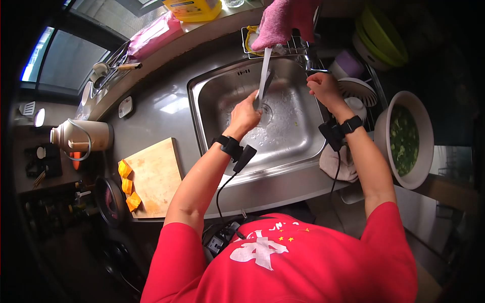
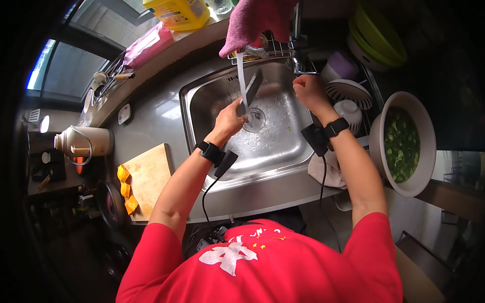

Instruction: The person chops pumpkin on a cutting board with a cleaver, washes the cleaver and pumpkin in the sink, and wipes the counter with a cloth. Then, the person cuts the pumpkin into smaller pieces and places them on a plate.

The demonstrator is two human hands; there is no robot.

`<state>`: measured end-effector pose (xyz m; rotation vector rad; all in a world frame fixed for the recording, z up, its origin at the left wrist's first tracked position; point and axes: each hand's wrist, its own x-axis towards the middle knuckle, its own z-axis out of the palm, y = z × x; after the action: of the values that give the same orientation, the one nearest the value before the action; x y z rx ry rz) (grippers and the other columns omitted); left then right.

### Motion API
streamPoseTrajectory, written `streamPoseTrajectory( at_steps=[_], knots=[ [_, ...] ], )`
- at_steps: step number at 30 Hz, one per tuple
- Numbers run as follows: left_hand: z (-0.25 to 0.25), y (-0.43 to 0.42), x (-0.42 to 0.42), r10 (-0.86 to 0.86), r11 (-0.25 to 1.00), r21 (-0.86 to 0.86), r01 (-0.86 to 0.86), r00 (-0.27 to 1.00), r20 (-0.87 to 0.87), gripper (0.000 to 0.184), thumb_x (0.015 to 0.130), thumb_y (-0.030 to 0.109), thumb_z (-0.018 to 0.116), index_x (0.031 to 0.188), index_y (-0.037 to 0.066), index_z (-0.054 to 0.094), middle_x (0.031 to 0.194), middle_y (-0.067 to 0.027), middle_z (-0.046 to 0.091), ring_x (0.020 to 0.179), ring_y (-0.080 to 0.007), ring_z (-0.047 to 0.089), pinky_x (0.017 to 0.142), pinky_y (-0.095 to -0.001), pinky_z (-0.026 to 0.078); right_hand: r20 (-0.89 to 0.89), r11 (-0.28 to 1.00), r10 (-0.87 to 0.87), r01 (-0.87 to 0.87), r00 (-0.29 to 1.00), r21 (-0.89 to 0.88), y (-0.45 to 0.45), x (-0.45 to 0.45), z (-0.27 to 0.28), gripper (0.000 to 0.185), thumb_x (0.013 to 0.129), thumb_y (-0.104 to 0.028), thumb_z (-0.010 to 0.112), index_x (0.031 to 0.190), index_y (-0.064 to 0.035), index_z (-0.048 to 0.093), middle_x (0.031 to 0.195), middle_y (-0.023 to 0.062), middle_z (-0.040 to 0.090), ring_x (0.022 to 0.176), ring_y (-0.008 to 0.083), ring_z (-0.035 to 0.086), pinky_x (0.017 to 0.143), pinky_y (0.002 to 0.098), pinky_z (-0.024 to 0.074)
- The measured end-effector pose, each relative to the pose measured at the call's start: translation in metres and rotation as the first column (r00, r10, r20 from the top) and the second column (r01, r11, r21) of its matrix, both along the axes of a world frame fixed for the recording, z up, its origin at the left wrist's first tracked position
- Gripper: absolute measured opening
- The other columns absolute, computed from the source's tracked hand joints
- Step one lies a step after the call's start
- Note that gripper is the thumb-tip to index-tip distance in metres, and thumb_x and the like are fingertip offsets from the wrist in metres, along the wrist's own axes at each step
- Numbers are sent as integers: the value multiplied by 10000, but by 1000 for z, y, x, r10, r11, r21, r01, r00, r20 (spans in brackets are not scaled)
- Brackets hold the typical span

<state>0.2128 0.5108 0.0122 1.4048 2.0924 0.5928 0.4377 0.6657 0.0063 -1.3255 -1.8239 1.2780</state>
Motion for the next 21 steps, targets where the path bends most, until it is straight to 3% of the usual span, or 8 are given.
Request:
streamPoseTrajectory(
  at_steps=[1,3,4,7,10,17,19,21],
  knots=[
    [1,0,1,1,1000,0,-1,1000,0,366,850,40,584,1200,146,592,1115,-165,623,893,-457,626,871,-499,504,0,1000,1,-1,1000,0,1,1,-1,192,836,-127,629,949,18,684,807,111,718,704,206,694,661,315,540],
    [5,-1,5,-166,980,42,195,915,-369,485,841,93,620,1319,153,569,1105,-132,655,868,-362,650,836,-477,512,137,950,9,-51,990,308,5,3,-4,198,829,-114,630,971,17,672,889,163,702,815,301,689,736,372,543],
    [10,1,11,-176,982,-19,189,866,-468,482,852,72,563,1329,144,554,1178,-91,623,860,-370,624,769,-463,535,138,950,11,-54,990,309,8,4,-7,198,829,-114,630,971,17,672,889,163,702,815,301,689,736,372,543],
    [10,4,15,-187,961,48,274,764,-617,504,863,57,535,1363,117,508,1273,-105,557,843,-379,598,713,-427,552,293,788,-162,-55,942,613,14,6,-9,204,828,-105,627,994,10,655,1005,199,657,945,374,639,814,424,522],
    [7,6,19,-126,961,111,252,760,-637,559,853,36,535,1403,102,459,1314,-143,517,827,-359,596,702,-414,556,354,812,-160,-81,921,578,14,6,-7,210,824,-96,629,1009,2,633,1037,206,607,989,390,605,845,449,504],
    [13,0,12,-175,957,60,284,728,-663,587,842,12,525,1415,115,453,1282,-155,518,839,-355,602,719,-423,553,354,634,-199,-156,914,758,38,14,-22,148,802,-64,648,926,-52,569,882,182,580,873,399,597,729,489,484],
    [11,0,10,-109,965,147,219,838,-535,501,863,66,525,1358,148,522,1142,-153,600,836,-390,604,722,-454,546,371,683,-168,-163,913,712,49,14,-23,118,804,-59,638,893,-51,560,827,170,579,832,400,585,726,496,475],
    [4,0,3,-193,970,53,236,887,-420,397,870,99,537,1258,140,608,1042,-165,666,847,-413,631,747,-488,535,374,680,-167,-168,912,713,54,15,-26,108,801,-49,631,882,-52,560,814,167,581,825,402,583,715,499,467]
  ],
)
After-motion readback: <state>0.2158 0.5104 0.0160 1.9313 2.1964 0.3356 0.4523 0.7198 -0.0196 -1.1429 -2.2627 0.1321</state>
